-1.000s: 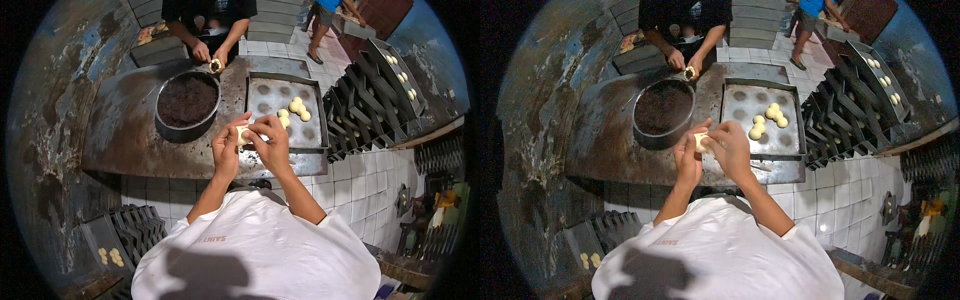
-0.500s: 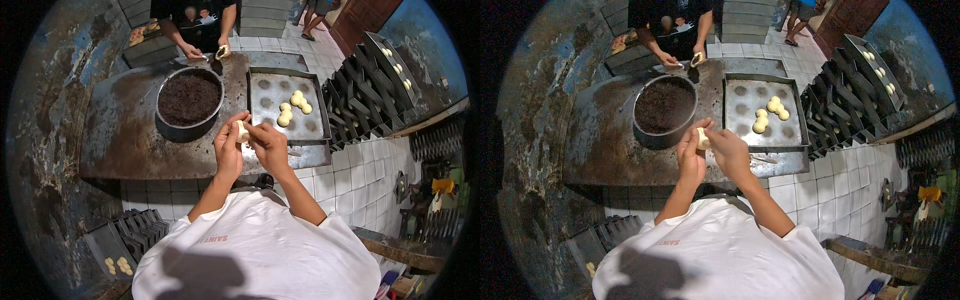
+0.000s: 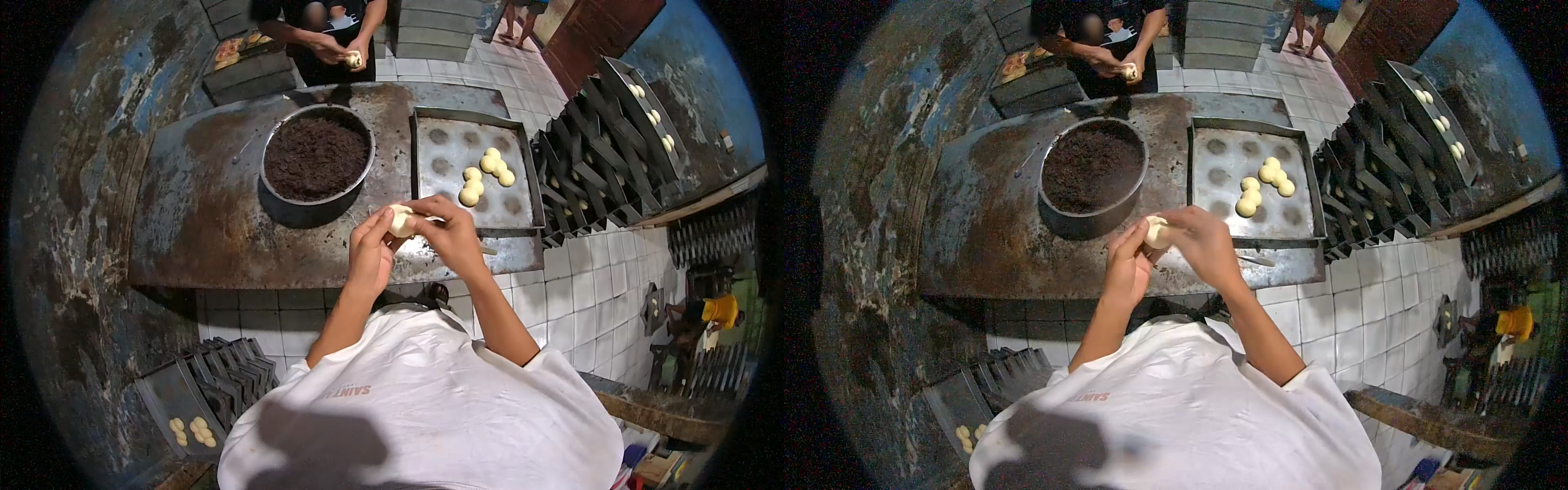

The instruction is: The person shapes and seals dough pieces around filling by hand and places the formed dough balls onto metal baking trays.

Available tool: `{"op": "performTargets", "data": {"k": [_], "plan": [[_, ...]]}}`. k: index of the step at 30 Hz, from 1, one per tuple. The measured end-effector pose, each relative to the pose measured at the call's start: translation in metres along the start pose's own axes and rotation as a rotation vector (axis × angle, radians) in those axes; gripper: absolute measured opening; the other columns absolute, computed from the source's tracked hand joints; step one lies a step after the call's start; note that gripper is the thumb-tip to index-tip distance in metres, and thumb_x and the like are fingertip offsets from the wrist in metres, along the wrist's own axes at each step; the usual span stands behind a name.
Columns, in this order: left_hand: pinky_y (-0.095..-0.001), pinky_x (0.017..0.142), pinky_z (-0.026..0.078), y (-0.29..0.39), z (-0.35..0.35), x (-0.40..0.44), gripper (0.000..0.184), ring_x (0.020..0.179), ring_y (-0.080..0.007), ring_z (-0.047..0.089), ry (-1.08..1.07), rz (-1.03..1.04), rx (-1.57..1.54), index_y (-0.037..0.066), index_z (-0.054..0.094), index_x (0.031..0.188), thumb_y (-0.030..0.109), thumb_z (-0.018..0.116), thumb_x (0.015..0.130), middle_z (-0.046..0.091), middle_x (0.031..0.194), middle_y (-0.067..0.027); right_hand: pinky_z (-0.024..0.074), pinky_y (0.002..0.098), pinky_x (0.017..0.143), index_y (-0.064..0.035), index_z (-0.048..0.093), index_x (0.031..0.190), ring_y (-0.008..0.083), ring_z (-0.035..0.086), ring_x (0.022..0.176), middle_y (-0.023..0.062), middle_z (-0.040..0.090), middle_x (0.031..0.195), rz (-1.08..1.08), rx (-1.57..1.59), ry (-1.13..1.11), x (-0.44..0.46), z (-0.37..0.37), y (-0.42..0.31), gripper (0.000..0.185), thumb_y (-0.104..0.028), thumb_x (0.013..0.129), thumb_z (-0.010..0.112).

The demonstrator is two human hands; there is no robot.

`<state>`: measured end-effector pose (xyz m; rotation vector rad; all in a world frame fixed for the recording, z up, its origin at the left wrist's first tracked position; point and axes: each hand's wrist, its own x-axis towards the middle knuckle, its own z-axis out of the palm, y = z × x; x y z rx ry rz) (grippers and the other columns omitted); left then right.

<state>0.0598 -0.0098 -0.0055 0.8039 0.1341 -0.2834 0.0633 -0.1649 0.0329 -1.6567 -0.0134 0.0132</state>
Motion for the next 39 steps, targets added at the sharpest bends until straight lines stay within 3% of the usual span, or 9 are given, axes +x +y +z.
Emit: {"op": "performTargets", "data": {"k": [3,12,16,21,28,32,34,36,39], "plan": [[-0.0305,0.092,0.054,-0.013,-0.002,-0.001,0.035,0.103,-0.0172,0.067,0.126,0.021,-0.084,-0.002,0.063,0.126,0.024,0.058,0.105,0.069,0.119,-0.0121,0.054,0.0356,0.076,-0.0067,0.076,0.108,0.0311,0.068,0.08,0.0148,0.068,0.093,-0.361,-0.44,-0.011,-0.01,0.002,0.006,0.026,-0.008,0.081,0.077],[-0.0348,0.103,0.047,-0.052,0.044,0.02,0.028,0.117,-0.0189,0.062,-0.015,0.233,-0.008,0.0,0.067,0.116,0.024,0.058,0.105,0.065,0.13,-0.0159,0.0536,0.0312,0.075,-0.0028,0.074,0.098,0.0181,0.064,0.076,0.0046,0.064,0.078,-0.226,-0.115,0.164,0.01,-0.04,0.027,0.025,-0.014,0.078,0.084],[-0.0328,0.093,0.05,-0.088,0.058,0.041,0.027,0.105,-0.0175,0.064,0.094,0.273,0.049,0.0,0.067,0.106,0.026,0.058,0.105,0.068,0.118,-0.0128,0.0514,0.0296,0.076,-0.001,0.076,0.098,0.0192,0.065,0.077,0.0078,0.068,0.079,0.065,0.072,0.097,0.005,-0.063,0.045,0.022,-0.017,0.082,0.081],[-0.0309,0.072,0.053,-0.109,0.073,0.064,0.038,0.08,-0.0172,0.064,0.453,0.094,0.017,0.0,0.062,0.09,0.035,0.061,0.103,0.066,0.089,-0.0102,0.0526,0.0303,0.072,-0.0006,0.076,0.107,0.0163,0.066,0.087,0.0072,0.07,0.101,-0.184,-0.171,0.068,-0.008,-0.079,0.06,0.023,-0.003,0.084,0.076],[-0.0277,0.065,0.052,-0.142,0.099,0.073,0.05,0.073,-0.0155,0.064,0.594,-0.023,0.085,0.0,0.065,0.094,0.049,0.063,0.099,0.066,0.086,-0.0075,0.0502,0.0341,0.077,-0.0064,0.079,0.097,0.0228,0.063,0.091,0.0091,0.063,0.099,-0.295,-0.248,0.02,0.003,-0.135,0.094,0.018,-0.005,0.08,0.081],[-0.0247,0.067,0.049,-0.169,0.12,0.076,0.05,0.07,-0.0124,0.064,0.62,0.04,0.278,-0.002,0.071,0.101,0.045,0.056,0.104,0.07,0.086,-0.0068,0.0484,0.0334,0.089,-0.0033,0.067,0.113,0.0218,0.059,0.102,0.0085,0.059,0.106,-0.071,0.031,0.128,0.011,-0.149,0.126,0.04,-0.012,0.078,0.083],[-0.034,0.092,0.045,-0.179,0.113,0.077,0.049,0.103,-0.0221,0.063,0.408,0.236,0.58,0.0,0.074,0.084,0.039,0.054,0.106,0.073,0.097,-0.0093,0.0485,0.0307,0.091,0.0,0.061,0.126,0.0165,0.058,0.106,0.0058,0.063,0.112,0.092,0.287,0.015,0.014,-0.157,0.131,0.047,-0.016,0.085,0.08],[-0.0383,0.105,0.04,-0.18,0.107,0.078,0.05,0.118,-0.0269,0.061,0.328,0.357,0.738,0.002,0.077,0.078,0.036,0.053,0.106,0.074,0.107,-0.0103,0.049,0.0287,0.095,0.0008,0.059,0.131,0.0127,0.06,0.107,0.0038,0.064,0.117,0.381,0.398,-0.386,0.022,-0.179,0.146,0.04,-0.013,0.095,0.07],[-0.0392,0.112,0.036,-0.176,0.1,0.066,0.036,0.127,-0.03,0.056,0.119,0.297,1.084,0.003,0.077,0.107,0.031,0.055,0.103,0.061,0.137,-0.0131,0.0529,0.027,0.088,0.0006,0.063,0.126,0.0105,0.063,0.101,0.0052,0.068,0.117,0.615,0.417,-0.719,0.049,-0.206,0.143,0.033,-0.017,0.099,0.067]]}}
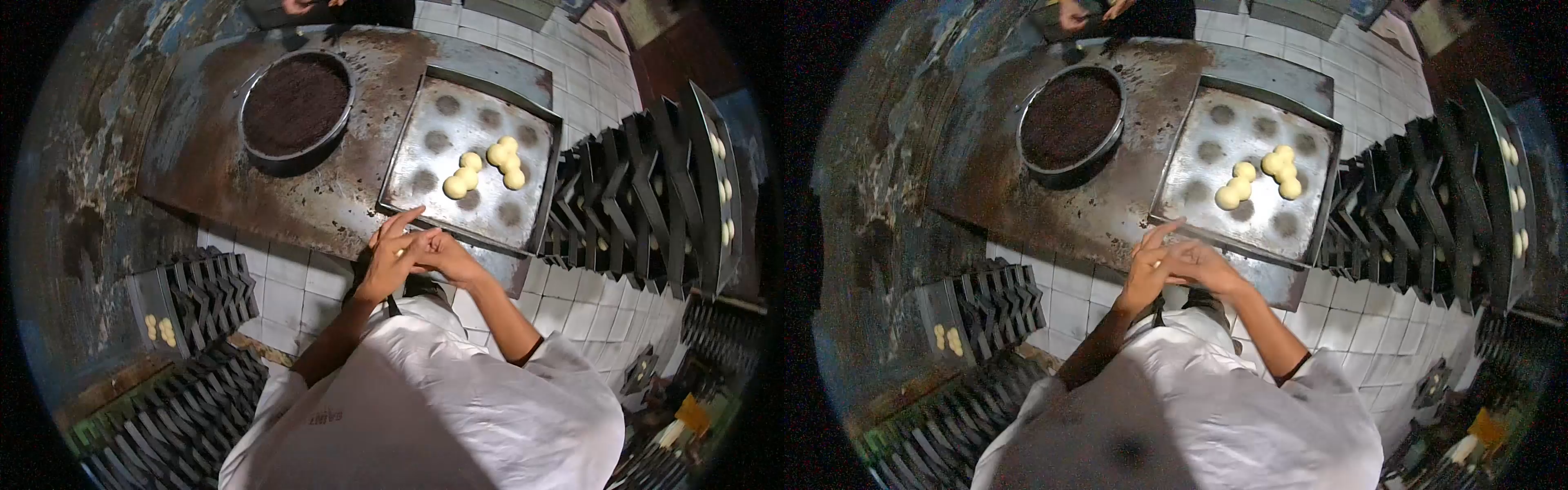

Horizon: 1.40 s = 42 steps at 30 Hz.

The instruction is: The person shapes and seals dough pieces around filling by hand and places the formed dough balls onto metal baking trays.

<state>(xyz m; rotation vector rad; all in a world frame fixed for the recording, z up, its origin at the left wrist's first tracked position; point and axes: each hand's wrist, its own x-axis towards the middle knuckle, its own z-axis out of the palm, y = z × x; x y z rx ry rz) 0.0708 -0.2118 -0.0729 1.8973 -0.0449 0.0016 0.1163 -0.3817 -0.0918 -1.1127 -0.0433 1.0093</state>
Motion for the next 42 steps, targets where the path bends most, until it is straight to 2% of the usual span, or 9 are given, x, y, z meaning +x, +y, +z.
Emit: {"op": "performTargets", "data": {"k": [4,11,14,21,24,26,27,35,42], "plan": [[-0.0397,0.114,0.037,-0.01,-0.022,-0.027,0.045,0.132,-0.0302,0.053,0.222,-0.11,-0.089,0.001,0.062,0.136,0.022,0.062,0.096,0.059,0.14,-0.0171,0.0556,0.0332,0.083,0.0026,0.062,0.127,0.0235,0.069,0.094,0.0111,0.072,0.111,-0.054,-0.79,-0.075,0.052,-0.042,-0.039,0.043,-0.014,0.089,0.075],[-0.0351,0.106,0.043,-0.055,-0.079,-0.146,0.039,0.116,-0.0233,0.062,0.614,-0.497,-0.182,0.0,0.069,0.12,0.033,0.063,0.1,0.069,0.119,-0.0114,0.0335,0.0544,0.117,0.0034,0.046,0.144,0.0389,0.047,0.137,0.0217,0.047,0.149,-0.548,-1.818,0.218,0.147,-0.139,0.071,0.053,-0.019,0.096,0.056],[-0.035,0.102,0.046,-0.068,-0.084,-0.194,0.036,0.111,-0.0226,0.064,0.807,-0.525,-0.248,-0.004,0.069,0.116,0.027,0.065,0.099,0.07,0.115,-0.0123,0.0315,0.0539,0.117,-0.0036,0.06,0.13,0.0367,0.051,0.134,0.0204,0.055,0.144,-0.234,-1.709,0.3,0.165,-0.121,0.026,0.04,-0.026,0.097,0.054],[-0.0287,0.09,0.048,-0.07,-0.086,-0.203,0.028,0.096,-0.0143,0.065,0.828,-0.494,-0.202,-0.005,0.069,0.115,0.016,0.067,0.098,0.072,0.105,-0.0102,0.0087,0.0562,0.124,-0.0065,0.023,0.16,0.0312,0.015,0.156,0.0137,0.022,0.167,-0.382,-1.697,0.446,0.22,-0.121,0.054,0.068,-0.046,0.106,0.037],[-0.0268,0.082,0.047,-0.054,-0.095,-0.194,0.024,0.089,-0.0119,0.062,0.818,-0.525,-0.084,-0.003,0.071,0.113,0.016,0.067,0.098,0.073,0.104,-0.009,0.0279,0.0536,0.119,-0.0055,0.047,0.147,0.0353,0.038,0.145,0.0195,0.043,0.155,-0.667,-1.733,0.596,0.213,-0.128,0.039,0.059,-0.045,0.103,0.044],[-0.0268,0.082,0.048,-0.065,-0.101,-0.199,0.023,0.09,-0.0124,0.062,0.825,-0.511,-0.066,-0.003,0.071,0.113,0.015,0.066,0.098,0.073,0.106,-0.0095,0.0504,0.0499,0.096,-0.0044,0.067,0.116,0.0376,0.062,0.115,0.0214,0.064,0.127,-0.159,-1.456,0.505,0.191,-0.136,0.0,0.042,-0.04,0.097,0.056],[-0.0268,0.082,0.048,-0.064,-0.101,-0.199,0.023,0.09,-0.0124,0.062,0.823,-0.515,-0.064,-0.003,0.071,0.113,0.015,0.066,0.098,0.073,0.106,-0.0095,0.0545,0.0481,0.072,-0.0038,0.069,0.091,0.0362,0.068,0.086,0.0187,0.07,0.099,-0.561,-1.331,0.835,0.186,-0.151,0.004,0.032,-0.035,0.09,0.066],[-0.03,0.094,0.05,-0.055,-0.085,-0.112,0.019,0.107,-0.0182,0.066,0.577,-0.37,-0.149,-0.004,0.069,0.113,0.01,0.063,0.1,0.071,0.111,-0.0104,0.0567,0.0442,0.069,0.0013,0.072,0.094,0.0327,0.072,0.079,0.0202,0.074,0.093,0.106,-1.49,0.957,0.189,-0.245,-0.022,0.038,-0.035,0.083,0.074],[-0.0275,0.093,0.05,-0.029,-0.053,-0.036,0.019,0.105,-0.0148,0.065,0.372,-0.272,-0.215,-0.002,0.07,0.114,0.008,0.063,0.1,0.071,0.109,-0.0089,0.0491,0.0283,0.077,-0.0069,0.068,0.111,0.0137,0.063,0.087,0.0018,0.07,0.101,-0.46,0.041,0.566,0.106,-0.235,-0.088,0.024,-0.027,0.099,0.065]]}}
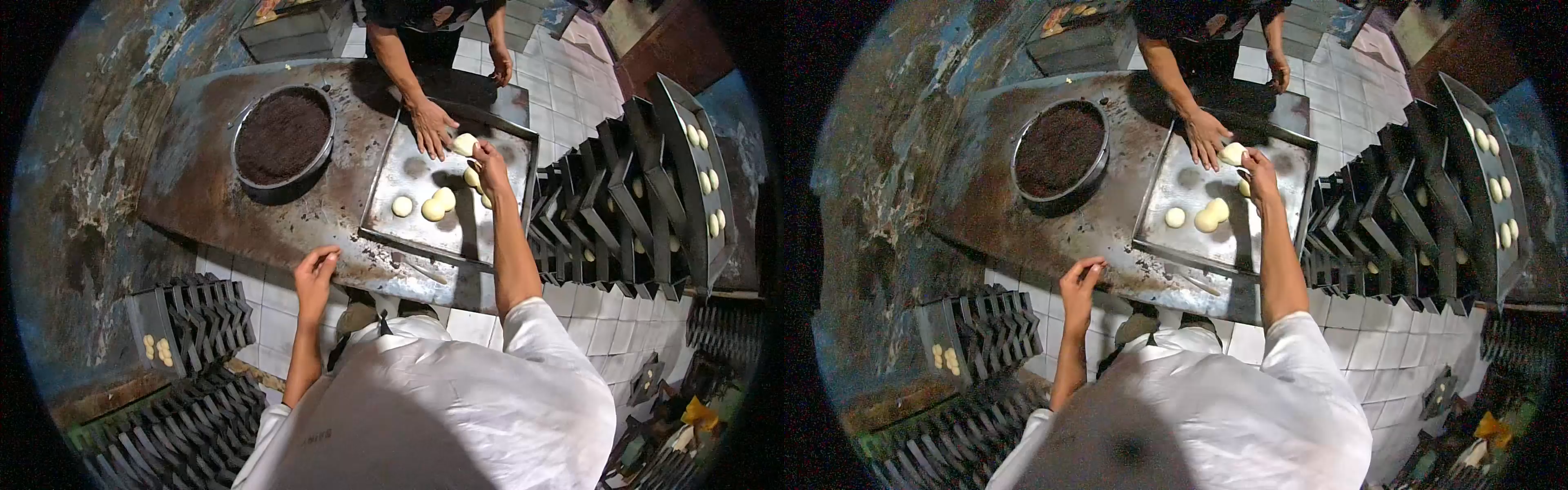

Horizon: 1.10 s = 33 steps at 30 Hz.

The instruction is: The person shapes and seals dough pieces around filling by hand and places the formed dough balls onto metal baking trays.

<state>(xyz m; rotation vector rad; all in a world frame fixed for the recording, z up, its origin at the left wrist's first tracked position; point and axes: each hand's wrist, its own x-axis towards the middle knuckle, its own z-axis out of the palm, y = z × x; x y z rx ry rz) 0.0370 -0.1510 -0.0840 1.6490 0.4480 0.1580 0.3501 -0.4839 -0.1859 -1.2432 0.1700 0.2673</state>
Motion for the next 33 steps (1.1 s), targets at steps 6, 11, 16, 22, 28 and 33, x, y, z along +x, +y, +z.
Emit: {"op": "performTargets", "data": {"k": [6,11,16,22,28,33], "plan": [[-0.0272,0.094,0.05,0.054,0.093,0.051,0.028,0.107,-0.0143,0.064,-0.197,0.166,-0.168,-0.005,0.067,0.121,0.013,0.066,0.1,0.07,0.113,-0.0102,0.0494,0.0324,0.089,-0.0054,0.06,0.121,0.0159,0.065,0.099,0.0037,0.069,0.106,0.064,0.218,-0.421,-0.113,0.049,-0.068,0.036,-0.034,0.101,0.062],[-0.027,0.089,0.051,0.059,0.131,0.048,0.033,0.099,-0.0119,0.064,-0.353,-0.038,-0.402,-0.005,0.066,0.12,0.017,0.072,0.096,0.07,0.102,-0.0063,0.0506,0.0313,0.089,-0.0042,0.061,0.122,0.0155,0.063,0.098,0.004,0.066,0.106,0.102,0.14,-0.282,-0.177,0.1,-0.043,0.04,-0.04,0.106,0.052],[-0.0299,0.085,0.05,0.002,0.129,0.03,0.026,0.094,-0.015,0.064,-0.219,-0.285,-0.541,0.0,0.067,0.116,0.017,0.071,0.097,0.07,0.106,-0.0052,0.0425,0.0324,0.063,0.0012,0.062,0.087,0.0127,0.05,0.069,0.006,0.059,0.072,-0.317,-0.451,0.334,-0.213,0.155,0.005,0.045,-0.038,0.106,0.054],[-0.0444,0.116,0.04,-0.019,0.08,0.017,0.05,0.132,-0.0302,0.053,-0.325,-0.648,-0.962,-0.003,0.048,0.141,0.032,0.052,0.106,0.057,0.141,-0.0173,0.0485,0.0294,0.066,-0.0066,0.067,0.1,0.0121,0.06,0.072,0.0006,0.065,0.084,0.352,0.148,-0.03,-0.213,0.143,0.091,0.046,-0.049,0.106,0.05],[-0.0439,0.111,0.042,-0.033,0.008,0.036,0.059,0.125,-0.0301,0.057,-0.266,-0.579,-1.177,-0.004,0.052,0.134,0.047,0.051,0.104,0.062,0.131,-0.0156,0.0515,0.044,0.078,-0.0023,0.062,0.114,0.0355,0.064,0.09,0.0169,0.065,0.1,-0.26,-1.402,0.013,-0.237,0.085,0.164,0.028,-0.024,0.097,0.057],[-0.0402,0.094,0.052,-0.05,-0.07,0.066,0.027,0.104,-0.0212,0.066,0.092,-0.716,-0.983,0.008,0.063,0.114,0.03,0.065,0.099,0.068,0.108,-0.0048,0.0497,0.0502,0.081,-0.0041,0.058,0.103,0.0409,0.062,0.097,0.0191,0.062,0.101,-0.528,-1.757,0.035,-0.248,0.094,0.156,0.017,-0.006,0.087,0.058]]}}
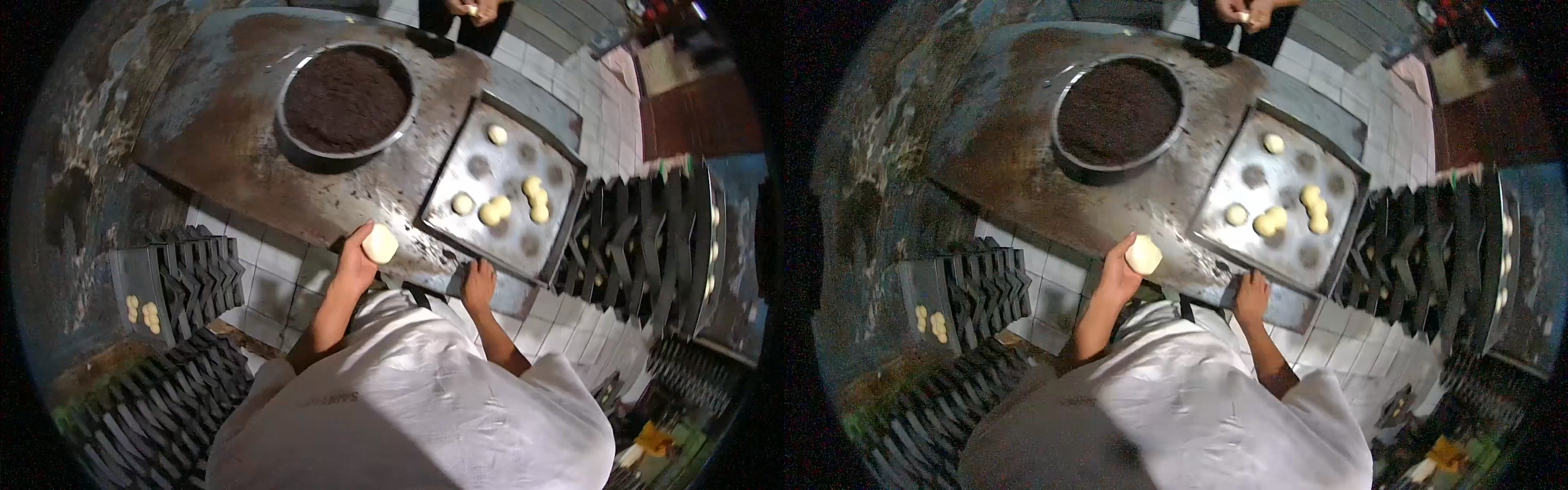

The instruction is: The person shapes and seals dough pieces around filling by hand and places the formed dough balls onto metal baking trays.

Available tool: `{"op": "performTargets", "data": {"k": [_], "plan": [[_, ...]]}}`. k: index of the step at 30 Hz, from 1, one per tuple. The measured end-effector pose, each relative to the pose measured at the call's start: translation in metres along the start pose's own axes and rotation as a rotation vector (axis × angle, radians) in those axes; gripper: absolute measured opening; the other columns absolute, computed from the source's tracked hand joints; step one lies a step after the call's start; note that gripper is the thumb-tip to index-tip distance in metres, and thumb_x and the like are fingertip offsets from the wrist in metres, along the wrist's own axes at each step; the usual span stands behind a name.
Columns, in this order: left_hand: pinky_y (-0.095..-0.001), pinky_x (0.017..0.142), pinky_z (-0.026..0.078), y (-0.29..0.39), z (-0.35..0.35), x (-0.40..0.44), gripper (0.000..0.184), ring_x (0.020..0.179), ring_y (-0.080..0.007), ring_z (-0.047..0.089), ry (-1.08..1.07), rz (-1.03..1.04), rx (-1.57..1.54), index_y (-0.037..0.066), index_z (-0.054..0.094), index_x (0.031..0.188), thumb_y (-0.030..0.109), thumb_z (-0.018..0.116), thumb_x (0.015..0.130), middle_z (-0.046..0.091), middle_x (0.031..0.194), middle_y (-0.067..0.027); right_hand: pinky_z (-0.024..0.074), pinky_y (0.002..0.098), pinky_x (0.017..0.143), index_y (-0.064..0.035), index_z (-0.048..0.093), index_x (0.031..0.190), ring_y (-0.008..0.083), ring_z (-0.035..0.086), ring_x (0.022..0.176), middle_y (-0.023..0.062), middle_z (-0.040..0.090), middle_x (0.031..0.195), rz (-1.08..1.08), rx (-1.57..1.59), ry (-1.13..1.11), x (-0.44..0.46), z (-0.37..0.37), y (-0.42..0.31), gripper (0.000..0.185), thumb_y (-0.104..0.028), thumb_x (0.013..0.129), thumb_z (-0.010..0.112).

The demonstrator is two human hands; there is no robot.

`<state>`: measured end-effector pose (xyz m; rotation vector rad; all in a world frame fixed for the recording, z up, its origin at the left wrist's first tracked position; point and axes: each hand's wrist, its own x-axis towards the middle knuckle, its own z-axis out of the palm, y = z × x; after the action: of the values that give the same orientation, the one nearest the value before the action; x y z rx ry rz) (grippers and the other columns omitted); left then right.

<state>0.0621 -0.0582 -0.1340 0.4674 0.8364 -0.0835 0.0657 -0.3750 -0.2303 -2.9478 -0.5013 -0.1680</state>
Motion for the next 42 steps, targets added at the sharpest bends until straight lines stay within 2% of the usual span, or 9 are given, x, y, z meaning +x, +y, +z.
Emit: {"op": "performTargets", "data": {"k": [3,10,15,21,22,24,27,36,42], "plan": [[-0.043,0.099,0.051,0.032,-0.051,0.023,0.036,0.109,-0.0249,0.065,0.045,0.107,-0.096,0.006,0.06,0.118,0.037,0.058,0.102,0.067,0.112,-0.0083,0.0495,0.0511,0.073,-0.0045,0.058,0.106,0.0402,0.064,0.086,0.0193,0.066,0.096,0.135,0.211,-0.339,0.034,-0.037,-0.03,0.018,-0.014,0.092,0.062],[-0.0428,0.101,0.047,0.115,-0.074,0.027,0.043,0.118,-0.0231,0.059,0.05,0.144,-0.247,0.01,0.055,0.127,0.041,0.062,0.099,0.062,0.123,-0.008,0.0537,0.0475,0.065,-0.0106,0.061,0.111,0.0377,0.067,0.081,0.0148,0.065,0.085,-0.413,0.121,-0.135,0.254,-0.071,-0.14,0.019,-0.013,0.092,0.061],[-0.0424,0.1,0.049,0.138,-0.091,0.036,0.032,0.116,-0.0238,0.061,0.05,0.187,-0.304,0.01,0.058,0.12,0.031,0.064,0.096,0.064,0.12,-0.0066,0.0553,0.048,0.064,-0.0057,0.071,0.079,0.0337,0.069,0.077,0.0181,0.07,0.084,-0.633,-0.191,-0.222,0.35,-0.035,-0.204,0.034,-0.021,0.1,0.049],[-0.0422,0.098,0.051,0.155,-0.07,0.024,0.025,0.11,-0.0206,0.064,0.057,0.215,-0.431,0.01,0.063,0.112,0.03,0.063,0.096,0.067,0.112,-0.0036,0.0563,0.0481,0.073,-0.0094,0.073,0.09,0.0388,0.071,0.086,0.0214,0.072,0.088,-0.57,0.024,-0.647,0.402,0.002,-0.185,0.022,-0.03,0.081,0.072],[-0.0422,0.098,0.051,0.152,-0.066,0.027,0.025,0.11,-0.0206,0.064,0.053,0.22,-0.435,0.01,0.063,0.112,0.03,0.063,0.096,0.067,0.112,-0.0036,0.0535,0.0386,0.065,-0.0079,0.071,0.091,0.0272,0.069,0.074,0.0136,0.07,0.078,-0.637,0.256,-0.603,0.412,0.035,-0.153,0.02,-0.025,0.081,0.073],[-0.0429,0.101,0.051,0.145,-0.059,0.035,0.028,0.112,-0.0221,0.065,-0.013,0.197,-0.409,0.01,0.063,0.114,0.029,0.066,0.094,0.068,0.116,-0.0053,0.0443,0.0273,0.057,-0.0069,0.069,0.091,0.0114,0.058,0.064,0.0015,0.063,0.071,-0.264,1.05,-1.18,0.4,-0.02,-0.161,0.011,-0.016,0.085,0.069],[-0.0429,0.102,0.051,0.131,-0.028,0.037,0.027,0.111,-0.0233,0.065,-0.059,0.161,-0.367,0.008,0.06,0.119,0.025,0.062,0.098,0.067,0.119,-0.0064,0.0342,0.0226,0.053,-0.007,0.066,0.089,0.0039,0.048,0.062,-0.0051,0.058,0.072,-0.132,1.136,-1.224,0.343,-0.104,-0.186,0.006,-0.01,0.091,0.07],[-0.0434,0.102,0.049,0.036,0.043,0.029,0.025,0.111,-0.0241,0.063,-0.419,0.001,-0.346,0.007,0.063,0.116,0.026,0.052,0.105,0.068,0.116,-0.0083,0.0483,0.0272,0.076,-0.0055,0.065,0.088,0.0099,0.058,0.082,-0.0003,0.066,0.086,0.262,1.339,-0.55,0.142,-0.055,-0.102,0.013,-0.007,0.087,0.078],[-0.0438,0.104,0.048,-0.023,0.076,-0.007,0.03,0.112,-0.0261,0.063,-0.407,-0.085,-0.202,0.004,0.061,0.12,0.028,0.052,0.105,0.067,0.116,-0.0113,0.0418,0.0257,0.062,-0.0079,0.061,0.091,0.0101,0.054,0.069,0.0003,0.06,0.076,0.429,1.747,-0.431,0.051,-0.097,-0.031,0.013,-0.017,0.097,0.067]]}}
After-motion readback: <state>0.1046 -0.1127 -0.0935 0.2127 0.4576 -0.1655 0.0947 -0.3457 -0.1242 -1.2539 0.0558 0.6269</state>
